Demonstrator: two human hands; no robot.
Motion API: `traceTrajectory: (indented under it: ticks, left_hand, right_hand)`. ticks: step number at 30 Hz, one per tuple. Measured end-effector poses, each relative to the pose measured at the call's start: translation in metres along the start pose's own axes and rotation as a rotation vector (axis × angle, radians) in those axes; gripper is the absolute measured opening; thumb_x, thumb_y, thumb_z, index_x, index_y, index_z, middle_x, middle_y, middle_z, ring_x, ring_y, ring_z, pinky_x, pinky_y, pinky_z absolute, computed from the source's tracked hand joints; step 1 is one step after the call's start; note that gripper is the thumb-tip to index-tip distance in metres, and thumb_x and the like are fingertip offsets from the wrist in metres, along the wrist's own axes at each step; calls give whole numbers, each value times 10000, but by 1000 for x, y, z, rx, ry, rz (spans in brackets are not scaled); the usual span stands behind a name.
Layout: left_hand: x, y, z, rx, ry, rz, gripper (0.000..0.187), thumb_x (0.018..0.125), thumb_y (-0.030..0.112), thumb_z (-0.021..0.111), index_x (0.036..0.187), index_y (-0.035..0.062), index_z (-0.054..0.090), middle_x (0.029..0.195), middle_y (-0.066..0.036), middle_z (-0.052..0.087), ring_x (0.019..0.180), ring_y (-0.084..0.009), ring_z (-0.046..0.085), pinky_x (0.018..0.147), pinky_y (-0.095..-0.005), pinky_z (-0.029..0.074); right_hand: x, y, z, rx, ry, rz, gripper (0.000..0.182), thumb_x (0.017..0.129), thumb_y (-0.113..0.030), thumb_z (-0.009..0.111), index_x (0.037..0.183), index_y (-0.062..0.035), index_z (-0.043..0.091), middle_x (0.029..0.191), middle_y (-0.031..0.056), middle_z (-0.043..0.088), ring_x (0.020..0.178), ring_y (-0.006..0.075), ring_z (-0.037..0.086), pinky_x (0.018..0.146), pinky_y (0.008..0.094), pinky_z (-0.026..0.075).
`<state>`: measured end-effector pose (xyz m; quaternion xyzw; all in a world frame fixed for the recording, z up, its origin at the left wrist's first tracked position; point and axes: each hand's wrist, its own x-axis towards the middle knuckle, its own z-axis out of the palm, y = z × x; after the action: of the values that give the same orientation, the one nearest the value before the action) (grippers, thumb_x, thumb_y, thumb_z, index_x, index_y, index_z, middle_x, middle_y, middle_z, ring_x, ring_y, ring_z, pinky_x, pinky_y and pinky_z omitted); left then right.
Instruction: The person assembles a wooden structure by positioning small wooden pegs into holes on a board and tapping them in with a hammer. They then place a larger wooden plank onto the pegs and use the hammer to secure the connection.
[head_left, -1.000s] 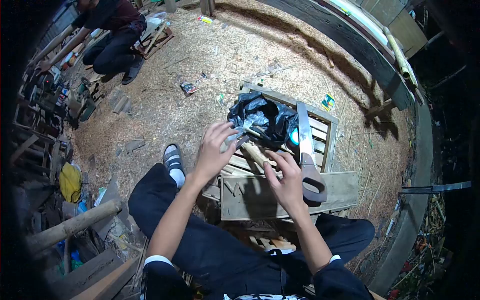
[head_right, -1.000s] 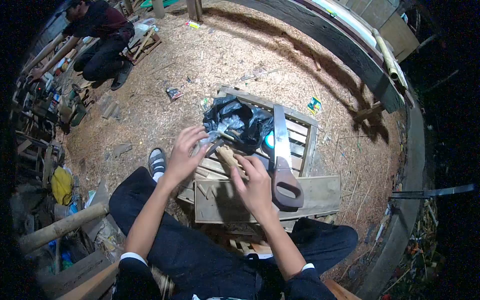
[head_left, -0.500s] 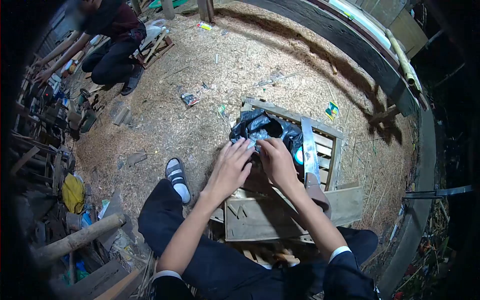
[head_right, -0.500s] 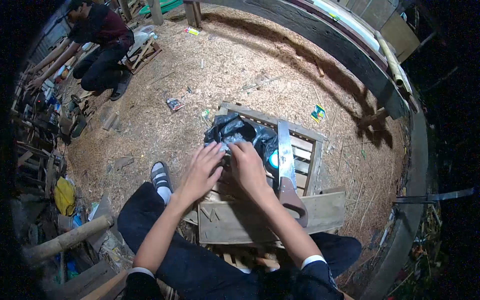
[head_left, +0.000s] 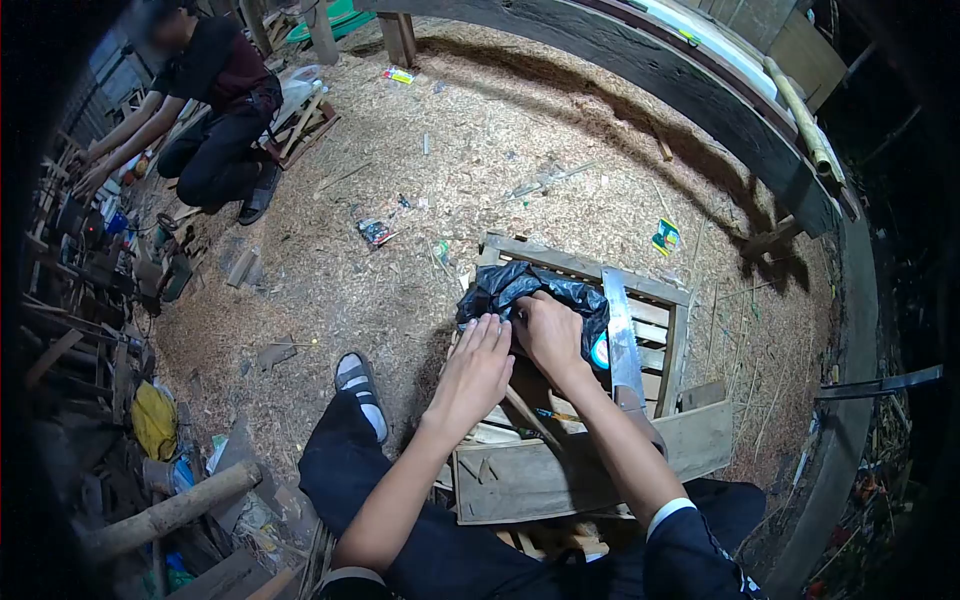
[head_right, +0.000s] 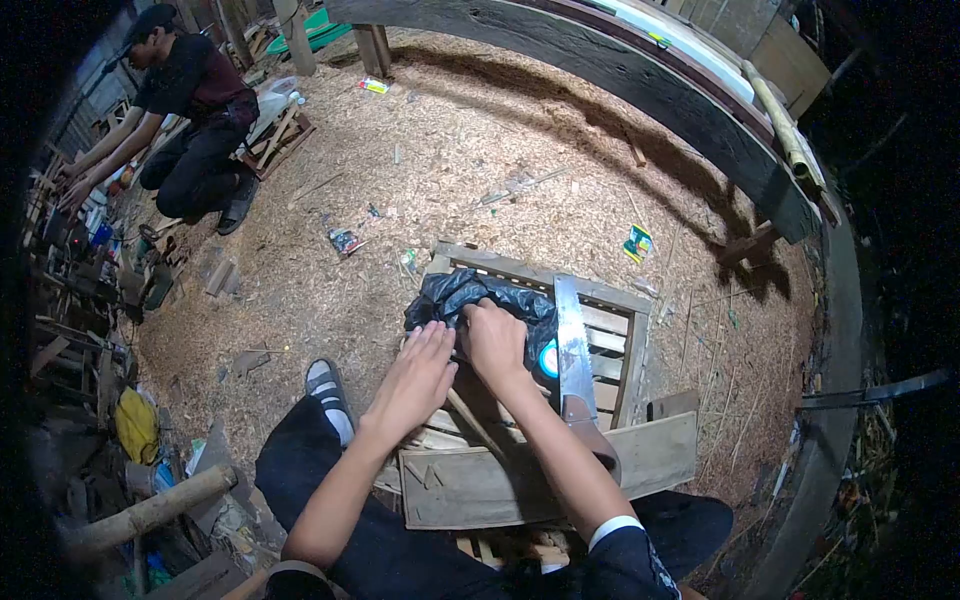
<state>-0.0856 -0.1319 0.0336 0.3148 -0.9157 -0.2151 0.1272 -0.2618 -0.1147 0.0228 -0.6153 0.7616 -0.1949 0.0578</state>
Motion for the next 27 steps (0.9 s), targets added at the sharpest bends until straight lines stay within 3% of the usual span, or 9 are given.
traceTrajectory:
  ticks: [6, 10, 15, 16, 17, 20, 21, 24, 27]
  left_hand:
    - [-3, -4, 3, 13, 10, 24, 513, 1030, 152, 569, 1462, -119, 505, 1514, -344, 514, 1460, -446, 471, 1274, -512, 311]
    - [-8, -6, -1, -19, 29, 43, 492, 1026, 139, 575, 1448, -110, 526, 1509, -331, 527, 1450, -437, 487, 1274, -509, 314]
    - [-6, 1, -25, -139, 152, 73, 441, 981, 148, 653, 1391, -13, 638, 1438, -212, 641, 1388, -353, 566, 1257, -510, 338]
    - [-5, 4, -30, -118, 263, 147, 398, 916, 152, 739, 1298, 43, 713, 1343, -135, 712, 1280, -294, 637, 1165, -486, 424]
    - [-6, 6, -34, -122, 259, 143, 398, 916, 152, 739, 1298, 43, 713, 1343, -135, 712, 1280, -294, 637, 1165, -486, 424]
    - [-18, 13, -38, -133, 424, 275, 314, 834, 156, 828, 1136, 98, 764, 1141, -26, 765, 1079, -221, 686, 961, -425, 477]
    - [-23, 18, -40, -133, 418, 269, 314, 834, 156, 828, 1136, 98, 764, 1141, -26, 765, 1079, -221, 686, 961, -425, 477]
    - [-40, 29, -45, -11, 507, 491, 341, 831, 203, 843, 1157, 133, 770, 1198, 23, 768, 1060, -213, 679, 969, -422, 471]
    - [-72, 38, -35, 31, 575, 448, 347, 863, 213, 797, 1200, 138, 764, 1233, 30, 764, 1090, -196, 671, 990, -426, 454]
  right_hand:
    - [-1, 2, -3, 103, -19, -32, 130, 864, -162, 740, 962, -77, 733, 907, 134, 687, 828, 368, 728, 693, 493, 584]
    - [-9, 2, -12, 325, 66, -22, 168, 918, -157, 729, 1043, -46, 725, 951, 152, 689, 847, 371, 717, 719, 475, 579]
    - [-36, -6, -47, 495, 116, -125, 184, 924, -94, 750, 1075, 4, 710, 985, 172, 683, 900, 373, 704, 787, 429, 569]
    - [-43, -9, -53, 479, 180, -190, 175, 914, -68, 760, 1059, 12, 705, 944, 169, 671, 852, 355, 703, 750, 413, 565]
    - [-53, -12, -59, 479, 174, -185, 175, 914, -68, 760, 1059, 12, 705, 944, 169, 671, 852, 355, 703, 750, 413, 565]
    - [-82, -30, -84, 466, 160, -98, 169, 903, -64, 766, 1041, 17, 711, 912, 160, 672, 767, 310, 703, 691, 382, 561]
    - [-90, -39, -94, 493, 194, -79, 149, 893, -65, 774, 1006, 12, 714, 903, 154, 675, 763, 312, 701, 688, 383, 561]
    - [-118, -51, -106, 457, 130, -71, 165, 881, -103, 780, 988, 6, 718, 890, 150, 681, 769, 319, 703, 694, 395, 560]
    - [-147, -62, -108, 410, 100, -56, 180, 873, -143, 771, 955, 10, 723, 875, 164, 694, 775, 329, 711, 708, 411, 560]
